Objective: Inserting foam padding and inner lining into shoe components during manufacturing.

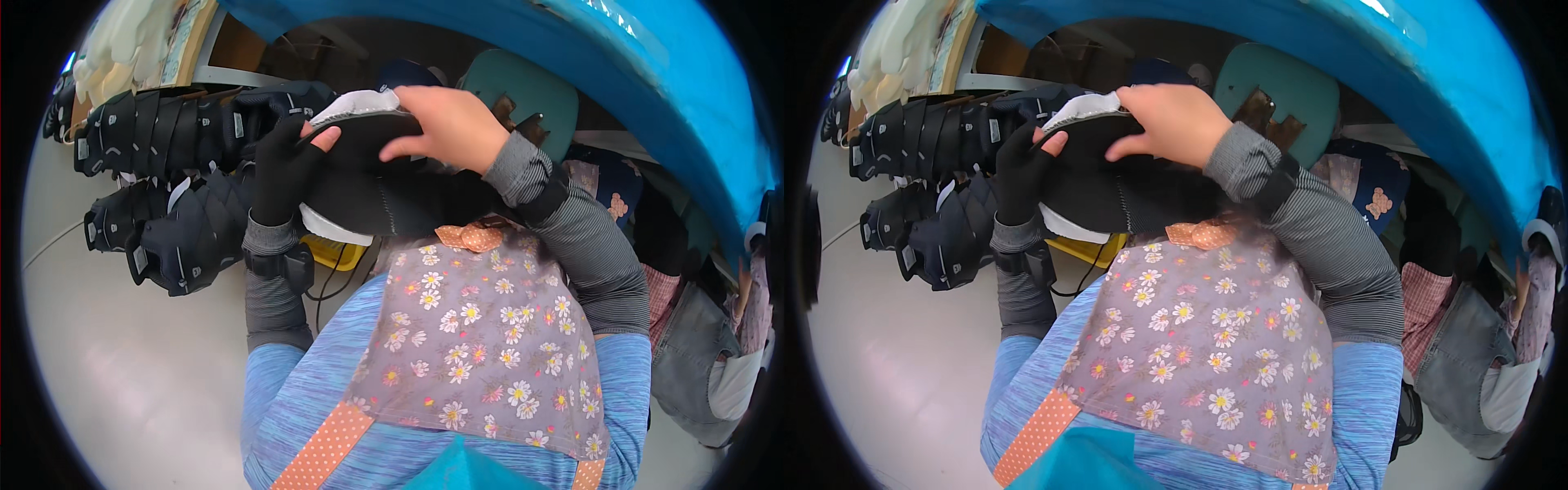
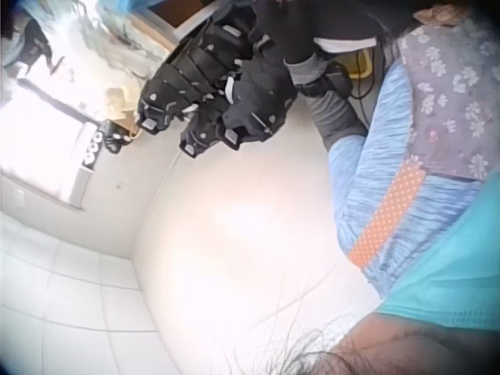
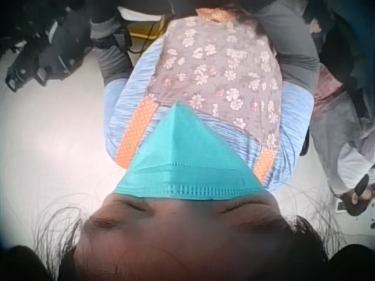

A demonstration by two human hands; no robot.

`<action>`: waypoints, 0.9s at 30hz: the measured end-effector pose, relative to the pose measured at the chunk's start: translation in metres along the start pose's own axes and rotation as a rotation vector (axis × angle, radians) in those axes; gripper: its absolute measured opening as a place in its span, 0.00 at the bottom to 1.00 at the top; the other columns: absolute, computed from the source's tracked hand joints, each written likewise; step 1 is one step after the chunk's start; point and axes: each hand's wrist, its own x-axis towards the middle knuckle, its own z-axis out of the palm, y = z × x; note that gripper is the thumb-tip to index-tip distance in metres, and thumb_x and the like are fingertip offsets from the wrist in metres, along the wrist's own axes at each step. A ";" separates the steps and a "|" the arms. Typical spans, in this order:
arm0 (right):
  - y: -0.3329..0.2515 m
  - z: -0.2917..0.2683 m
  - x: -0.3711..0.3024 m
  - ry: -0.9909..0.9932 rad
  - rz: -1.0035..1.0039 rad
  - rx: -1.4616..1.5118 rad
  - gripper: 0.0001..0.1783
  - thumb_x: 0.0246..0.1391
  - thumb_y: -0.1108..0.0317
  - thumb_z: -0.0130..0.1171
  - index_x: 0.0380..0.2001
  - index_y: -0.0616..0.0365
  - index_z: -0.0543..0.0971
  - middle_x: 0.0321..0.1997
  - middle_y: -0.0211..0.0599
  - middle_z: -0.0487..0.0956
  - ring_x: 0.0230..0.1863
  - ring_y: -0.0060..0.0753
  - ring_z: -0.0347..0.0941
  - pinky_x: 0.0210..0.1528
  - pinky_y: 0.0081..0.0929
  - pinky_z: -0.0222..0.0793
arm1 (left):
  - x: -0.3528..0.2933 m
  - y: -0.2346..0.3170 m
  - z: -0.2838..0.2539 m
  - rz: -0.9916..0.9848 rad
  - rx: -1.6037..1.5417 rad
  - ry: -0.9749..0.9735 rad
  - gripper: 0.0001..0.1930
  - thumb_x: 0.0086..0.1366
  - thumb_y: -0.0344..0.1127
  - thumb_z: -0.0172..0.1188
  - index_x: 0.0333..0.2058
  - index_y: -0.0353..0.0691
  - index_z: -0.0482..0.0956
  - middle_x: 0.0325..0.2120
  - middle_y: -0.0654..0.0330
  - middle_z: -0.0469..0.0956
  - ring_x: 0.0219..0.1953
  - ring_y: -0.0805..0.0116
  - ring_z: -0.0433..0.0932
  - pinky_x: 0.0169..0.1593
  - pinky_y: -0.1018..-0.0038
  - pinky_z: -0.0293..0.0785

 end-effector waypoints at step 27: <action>-0.042 -0.140 -0.001 0.358 0.071 0.368 0.12 0.53 0.66 0.65 0.36 0.64 0.80 0.29 0.52 0.79 0.26 0.46 0.74 0.33 0.29 0.70 | 0.039 0.091 0.018 0.452 -0.951 -0.132 0.28 0.58 0.30 0.64 0.57 0.34 0.67 0.42 0.52 0.79 0.46 0.62 0.78 0.52 0.70 0.72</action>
